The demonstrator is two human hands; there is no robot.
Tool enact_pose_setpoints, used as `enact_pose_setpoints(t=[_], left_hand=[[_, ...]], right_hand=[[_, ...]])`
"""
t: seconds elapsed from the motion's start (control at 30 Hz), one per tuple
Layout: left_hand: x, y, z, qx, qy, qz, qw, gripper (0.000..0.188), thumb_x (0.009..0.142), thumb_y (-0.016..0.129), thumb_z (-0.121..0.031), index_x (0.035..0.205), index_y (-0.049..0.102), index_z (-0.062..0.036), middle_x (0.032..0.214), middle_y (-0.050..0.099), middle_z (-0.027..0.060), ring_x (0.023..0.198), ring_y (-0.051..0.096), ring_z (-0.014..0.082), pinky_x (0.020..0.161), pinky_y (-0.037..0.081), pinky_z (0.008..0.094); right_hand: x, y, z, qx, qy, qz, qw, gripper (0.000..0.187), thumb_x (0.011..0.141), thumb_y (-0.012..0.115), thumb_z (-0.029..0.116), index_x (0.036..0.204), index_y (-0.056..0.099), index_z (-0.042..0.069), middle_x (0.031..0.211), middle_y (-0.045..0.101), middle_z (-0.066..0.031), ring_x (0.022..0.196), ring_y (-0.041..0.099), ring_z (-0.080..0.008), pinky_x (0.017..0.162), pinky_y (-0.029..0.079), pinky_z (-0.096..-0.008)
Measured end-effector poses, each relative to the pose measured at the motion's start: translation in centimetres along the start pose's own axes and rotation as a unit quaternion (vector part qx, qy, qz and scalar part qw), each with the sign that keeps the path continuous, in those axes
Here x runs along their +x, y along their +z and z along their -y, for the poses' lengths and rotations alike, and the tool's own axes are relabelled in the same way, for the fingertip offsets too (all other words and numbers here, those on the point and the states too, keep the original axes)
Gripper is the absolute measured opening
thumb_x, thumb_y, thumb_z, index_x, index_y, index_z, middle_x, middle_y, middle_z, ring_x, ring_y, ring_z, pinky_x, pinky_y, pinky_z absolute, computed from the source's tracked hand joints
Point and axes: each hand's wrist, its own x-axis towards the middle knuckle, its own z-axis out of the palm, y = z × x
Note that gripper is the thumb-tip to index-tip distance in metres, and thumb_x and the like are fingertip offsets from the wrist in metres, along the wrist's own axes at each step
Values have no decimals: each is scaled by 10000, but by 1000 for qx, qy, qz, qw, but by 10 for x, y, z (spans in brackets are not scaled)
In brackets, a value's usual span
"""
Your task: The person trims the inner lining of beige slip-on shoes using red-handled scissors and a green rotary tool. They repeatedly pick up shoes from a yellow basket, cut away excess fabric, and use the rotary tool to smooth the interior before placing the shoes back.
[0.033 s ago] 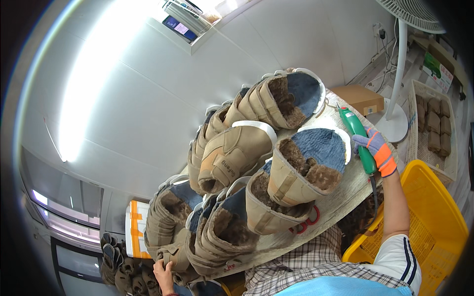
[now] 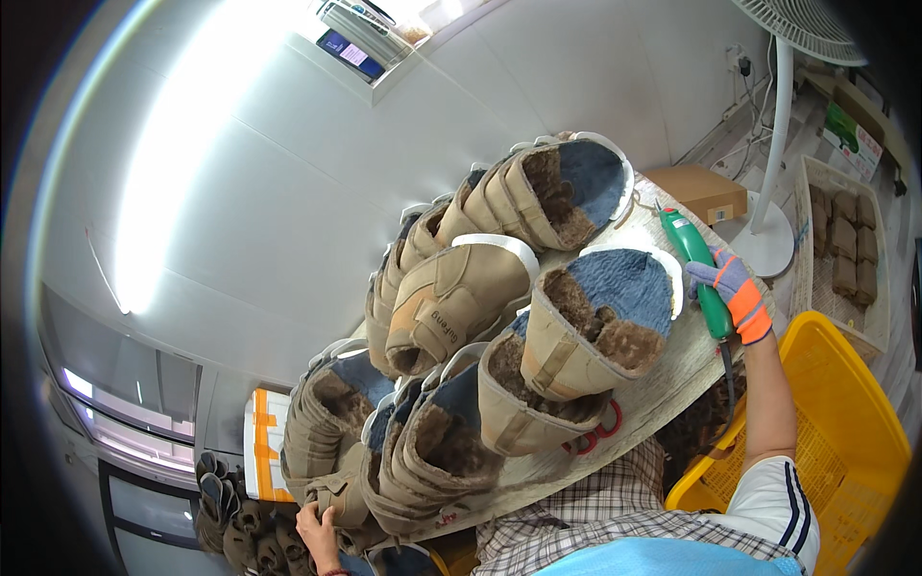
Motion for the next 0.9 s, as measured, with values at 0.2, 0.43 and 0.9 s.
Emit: enact_pose_setpoints(t=[0.2, 0.43, 0.9], left_hand=[[-20, -15, -119, -66, 85, -173, 979, 92, 818, 539, 13, 909, 535, 22, 1175, 528, 191, 1131, 465, 339, 958, 355, 419], [-73, 15, -281, -693, 81, 326, 638, 502, 793, 566, 46, 1279, 440, 49, 1392, 364, 168, 1273, 389, 257, 1065, 308, 383], [-72, 39, -350, -430, 495, 168, 736, 540, 761, 656, 1, 1268, 473, 10, 1332, 428, 206, 1235, 426, 341, 998, 370, 384]], right_hand=[[4, 1, -7, -2, -14, 5, 1000, 423, 762, 726, 235, 1034, 508, -6, 720, 557, -67, 559, 567, -149, 486, 493, -287], [2, -1, -4, 11, -17, -4, 1000, 409, 759, 728, 224, 1020, 507, 0, 710, 561, -61, 536, 569, -146, 477, 484, -278], [2, 0, -5, 13, -25, 4, 1000, 379, 764, 720, 213, 997, 513, -3, 687, 566, -66, 521, 564, -146, 472, 469, -270]])
